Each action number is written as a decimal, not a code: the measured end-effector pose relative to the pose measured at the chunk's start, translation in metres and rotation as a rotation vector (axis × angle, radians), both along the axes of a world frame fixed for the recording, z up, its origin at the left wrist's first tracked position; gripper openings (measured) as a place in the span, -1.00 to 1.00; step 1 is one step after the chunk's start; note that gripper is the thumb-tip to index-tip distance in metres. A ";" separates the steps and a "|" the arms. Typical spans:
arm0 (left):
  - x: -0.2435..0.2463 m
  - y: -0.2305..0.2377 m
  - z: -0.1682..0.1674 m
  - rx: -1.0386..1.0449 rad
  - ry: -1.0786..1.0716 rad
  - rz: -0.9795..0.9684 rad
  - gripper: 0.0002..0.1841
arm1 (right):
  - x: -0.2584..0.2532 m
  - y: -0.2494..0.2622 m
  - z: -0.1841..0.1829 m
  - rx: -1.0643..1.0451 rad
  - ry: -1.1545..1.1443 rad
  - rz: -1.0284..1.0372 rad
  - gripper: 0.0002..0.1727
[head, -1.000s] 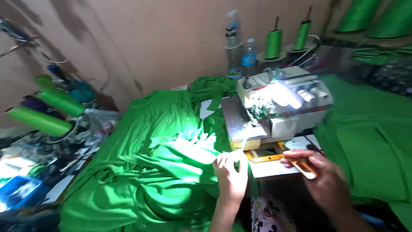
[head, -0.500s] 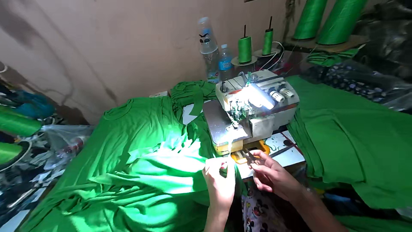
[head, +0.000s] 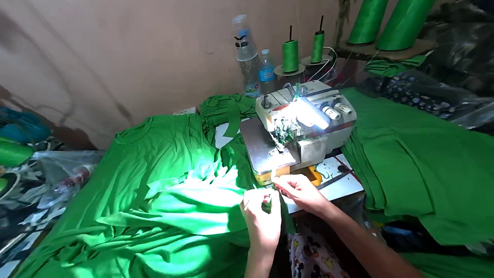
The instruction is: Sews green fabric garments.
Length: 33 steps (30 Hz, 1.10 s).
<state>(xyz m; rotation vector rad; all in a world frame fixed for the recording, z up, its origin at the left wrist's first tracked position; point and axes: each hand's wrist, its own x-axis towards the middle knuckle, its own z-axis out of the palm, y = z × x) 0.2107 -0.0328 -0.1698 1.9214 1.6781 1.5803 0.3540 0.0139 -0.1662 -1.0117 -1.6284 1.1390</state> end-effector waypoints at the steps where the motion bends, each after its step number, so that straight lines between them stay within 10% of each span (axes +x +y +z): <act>1: 0.000 0.000 -0.001 0.003 0.002 0.001 -0.83 | -0.001 0.000 0.000 0.033 -0.013 -0.020 -0.54; 18: 0.021 0.078 0.058 -0.062 0.361 -0.159 -0.72 | 0.059 -0.020 0.010 -0.016 -0.117 -0.249 -0.62; 29: 0.005 0.082 0.052 -0.065 0.004 0.148 -0.82 | 0.021 0.017 0.043 0.749 -0.749 -0.657 -0.72; 33: 0.004 0.083 0.052 -0.022 0.043 0.159 -0.81 | -0.009 0.021 0.080 0.396 -1.032 -0.474 -0.72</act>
